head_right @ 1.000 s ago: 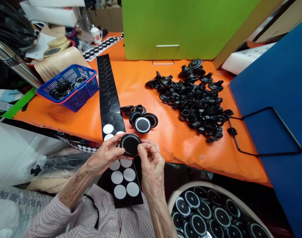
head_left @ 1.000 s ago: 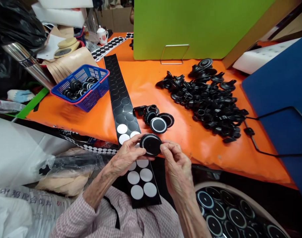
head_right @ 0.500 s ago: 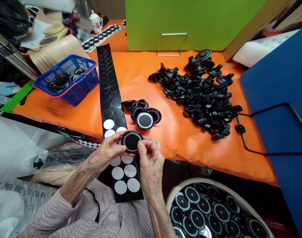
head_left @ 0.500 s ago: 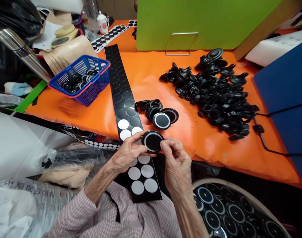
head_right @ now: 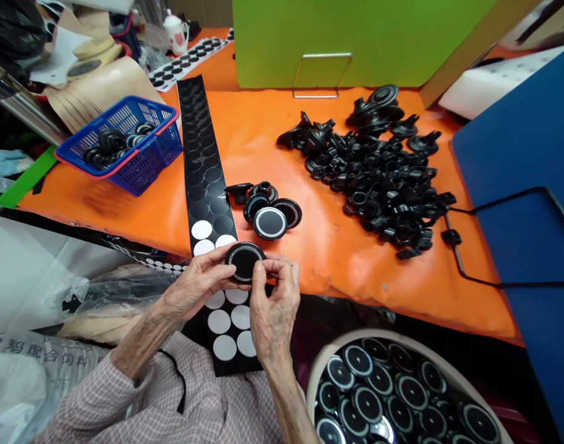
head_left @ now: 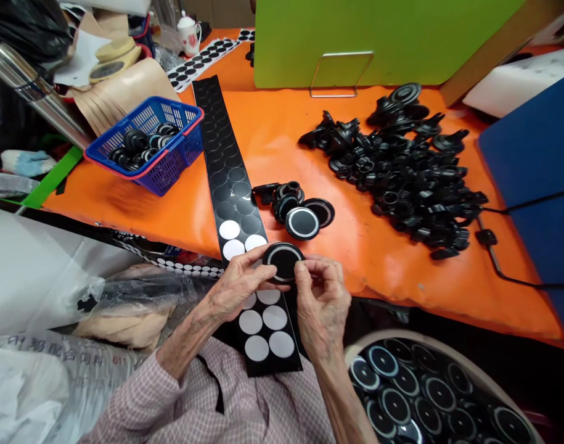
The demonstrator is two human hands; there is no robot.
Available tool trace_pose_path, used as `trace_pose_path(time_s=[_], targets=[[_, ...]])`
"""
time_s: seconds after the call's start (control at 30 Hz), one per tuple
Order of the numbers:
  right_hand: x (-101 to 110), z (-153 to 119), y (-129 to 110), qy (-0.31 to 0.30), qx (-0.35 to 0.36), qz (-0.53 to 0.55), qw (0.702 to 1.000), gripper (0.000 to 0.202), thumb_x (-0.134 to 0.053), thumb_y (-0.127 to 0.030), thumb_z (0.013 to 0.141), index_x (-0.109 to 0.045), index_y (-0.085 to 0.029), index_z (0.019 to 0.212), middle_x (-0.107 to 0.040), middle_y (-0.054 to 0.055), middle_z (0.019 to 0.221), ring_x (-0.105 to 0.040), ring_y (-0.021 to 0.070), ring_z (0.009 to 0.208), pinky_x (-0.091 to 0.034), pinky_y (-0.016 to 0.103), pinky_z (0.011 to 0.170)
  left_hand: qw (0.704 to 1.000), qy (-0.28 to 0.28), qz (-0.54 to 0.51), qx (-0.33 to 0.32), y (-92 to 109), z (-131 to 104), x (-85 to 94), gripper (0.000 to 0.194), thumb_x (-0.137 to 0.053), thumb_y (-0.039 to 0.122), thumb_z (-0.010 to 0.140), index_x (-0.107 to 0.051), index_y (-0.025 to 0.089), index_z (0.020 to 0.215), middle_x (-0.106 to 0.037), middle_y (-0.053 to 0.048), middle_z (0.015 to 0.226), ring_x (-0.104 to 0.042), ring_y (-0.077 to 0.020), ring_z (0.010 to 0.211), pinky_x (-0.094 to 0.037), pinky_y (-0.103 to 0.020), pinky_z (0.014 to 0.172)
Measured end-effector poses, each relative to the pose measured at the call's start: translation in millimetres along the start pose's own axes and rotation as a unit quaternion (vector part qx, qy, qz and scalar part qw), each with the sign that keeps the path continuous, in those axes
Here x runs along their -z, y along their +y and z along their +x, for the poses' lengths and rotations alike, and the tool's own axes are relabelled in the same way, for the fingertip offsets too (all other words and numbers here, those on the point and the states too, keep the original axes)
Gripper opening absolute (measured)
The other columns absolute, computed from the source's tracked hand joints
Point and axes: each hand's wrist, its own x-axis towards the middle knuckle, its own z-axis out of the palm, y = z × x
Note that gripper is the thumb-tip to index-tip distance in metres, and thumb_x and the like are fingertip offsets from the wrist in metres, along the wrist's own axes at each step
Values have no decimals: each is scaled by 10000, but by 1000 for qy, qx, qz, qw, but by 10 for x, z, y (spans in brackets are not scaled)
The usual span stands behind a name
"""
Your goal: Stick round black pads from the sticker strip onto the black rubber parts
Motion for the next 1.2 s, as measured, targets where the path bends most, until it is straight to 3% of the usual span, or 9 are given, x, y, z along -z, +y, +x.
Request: trace_pose_path(time_s=[0.3,0.57,0.7,0.77,0.83,0.93,1.07,1.13,1.2], targets=[[-78,-48,51,32,116,-100,988,106,-507,-271,910,-513,-213,822,-577,39,889,-580,177,854,-513,346,724,997,78,-16,-15,-77,21,-15,375,-754,281,720,-646,154,1055,-641,-84,1096,-653,-181,871,-585,-339,727],[-116,-73,76,35,71,-59,995,156,-542,-354,888,-529,-198,884,-580,45,896,-584,179,828,-517,360,720,996,83,-11,-24,-69,-13,-11,369,-742,288,725,-619,151,1045,-658,-74,1048,-653,-165,814,-581,-307,689],[-36,-47,21,-67,-52,39,996,284,-541,-461,875,-549,-201,989,-628,59,941,-622,190,831,-534,367,734,997,78,13,-13,-14,-44,-41,372,-716,328,754,-592,167,1066,-638,-62,1044,-644,-160,815,-569,-283,660],[19,35,-5,-136,-65,52,987,293,-488,-485,901,-570,-208,951,-644,56,923,-629,196,831,-537,376,747,997,66,30,-2,56,-16,-38,361,-692,382,771,-575,186,1051,-629,-40,981,-634,-157,786,-556,-274,620],[58,189,-1,-143,-34,15,989,338,-436,-506,920,-589,-214,996,-635,69,959,-622,213,873,-530,411,787,996,60,71,7,170,75,-7,336,-642,470,794,-566,196,974,-605,-10,844,-598,-139,690,-511,-244,544],[70,526,93,-83,79,-104,988,524,-502,-578,856,-538,-212,1230,-551,141,1177,-537,303,1107,-464,526,920,975,101,196,-30,406,343,83,379,-556,573,812,-582,204,894,-557,8,700,-540,-130,604,-439,-228,518],[26,953,324,-84,215,-282,931,870,-650,-609,709,-378,-183,1417,-361,241,1414,-373,451,1279,-396,635,938,897,180,394,-85,702,757,157,603,-660,489,724,-547,251,1267,-666,-67,944,-613,-264,957,-462,-341,825],[-26,1103,430,-99,273,-330,898,855,-653,-587,694,-386,-210,1413,-394,239,1389,-389,468,1262,-433,630,875,870,156,466,-40,800,907,144,714,-649,446,710,-481,243,1374,-676,-111,1069,-583,-334,1080,-418,-429,935],[-100,1217,509,-83,320,-347,878,755,-588,-544,747,-415,-200,1397,-440,243,1336,-425,456,1234,-468,602,830,864,150,479,-24,858,1024,118,617,-668,410,669,-607,241,1260,-692,-119,1076,-595,-363,1066,-418,-456,943]])
